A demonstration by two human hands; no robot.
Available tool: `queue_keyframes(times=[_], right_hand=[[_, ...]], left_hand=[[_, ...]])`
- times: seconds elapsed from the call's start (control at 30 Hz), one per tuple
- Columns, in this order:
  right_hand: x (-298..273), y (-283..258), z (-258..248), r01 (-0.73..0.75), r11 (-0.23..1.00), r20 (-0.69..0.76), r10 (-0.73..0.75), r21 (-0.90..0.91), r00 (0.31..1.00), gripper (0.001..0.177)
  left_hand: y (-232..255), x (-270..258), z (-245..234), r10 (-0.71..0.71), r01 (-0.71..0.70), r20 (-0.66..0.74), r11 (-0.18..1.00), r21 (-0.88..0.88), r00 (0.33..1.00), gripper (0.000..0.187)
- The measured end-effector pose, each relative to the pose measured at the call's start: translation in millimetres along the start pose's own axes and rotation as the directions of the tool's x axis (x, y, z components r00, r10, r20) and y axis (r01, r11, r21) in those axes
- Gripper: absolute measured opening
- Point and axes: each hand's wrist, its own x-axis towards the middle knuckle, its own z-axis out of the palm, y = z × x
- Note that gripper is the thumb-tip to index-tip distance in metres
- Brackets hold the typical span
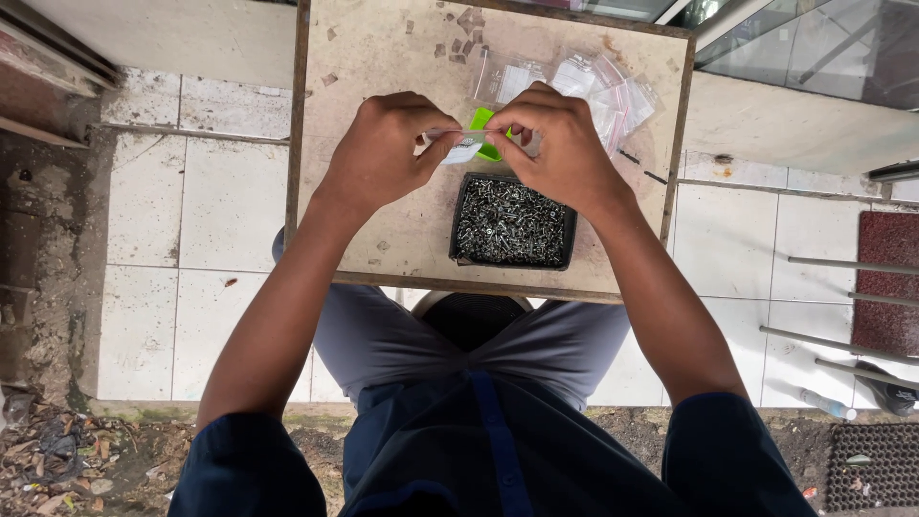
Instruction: Sorting and placing small screws into individual plastic bags from a central tray.
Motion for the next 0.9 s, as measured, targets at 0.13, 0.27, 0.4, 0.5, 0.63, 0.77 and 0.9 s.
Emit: queue_keyframes(times=[0.13,0.27,0.4,0.5,0.63,0.77,0.9], right_hand=[[-2.3,3.1,4.4,0.020,0.998,0.030,-0.018,-0.057,0.999,0.009],[-4.8,14.9,12.0,0.093,0.988,0.033,-0.089,-0.124,0.995,0.015],[-11.3,26.1,29.3,0.130,0.984,0.012,-0.130,-0.125,0.991,0.012],[-7.2,18.5,28.6,0.082,0.997,0.007,-0.082,-0.011,0.997,0.013],[-5.5,22.5,30.5,0.137,0.988,-0.096,-0.130,0.072,0.987,0.013],[-9.0,22.7,40.5,0.014,0.976,-0.128,0.015,0.219,0.992,0.008],[-0.2,16.2,65.7,-0.209,0.732,-0.104,0.357,0.648,0.928,0.003]], left_hand=[[-1.5,-3.6,-2.9,-0.011,0.010,-0.021,0.999,-0.050,1.000,0.015],[-15.5,-13.3,0.2,-0.077,0.075,-0.043,0.996,-0.039,0.996,0.026],[-23.4,-20.1,2.0,-0.022,0.025,-0.060,0.999,0.048,0.998,0.030],[-25.4,-21.4,1.9,-0.123,0.121,-0.050,0.992,-0.033,0.991,0.024],[-18.2,-17.0,-5.9,-0.201,0.204,0.033,0.959,-0.196,0.979,0.012],[-24.4,-14.4,4.1,-0.220,0.203,-0.150,0.972,-0.119,0.964,0.015],[-39.8,-24.4,19.1,-0.307,0.285,-0.510,0.951,-0.123,0.804,0.045]])
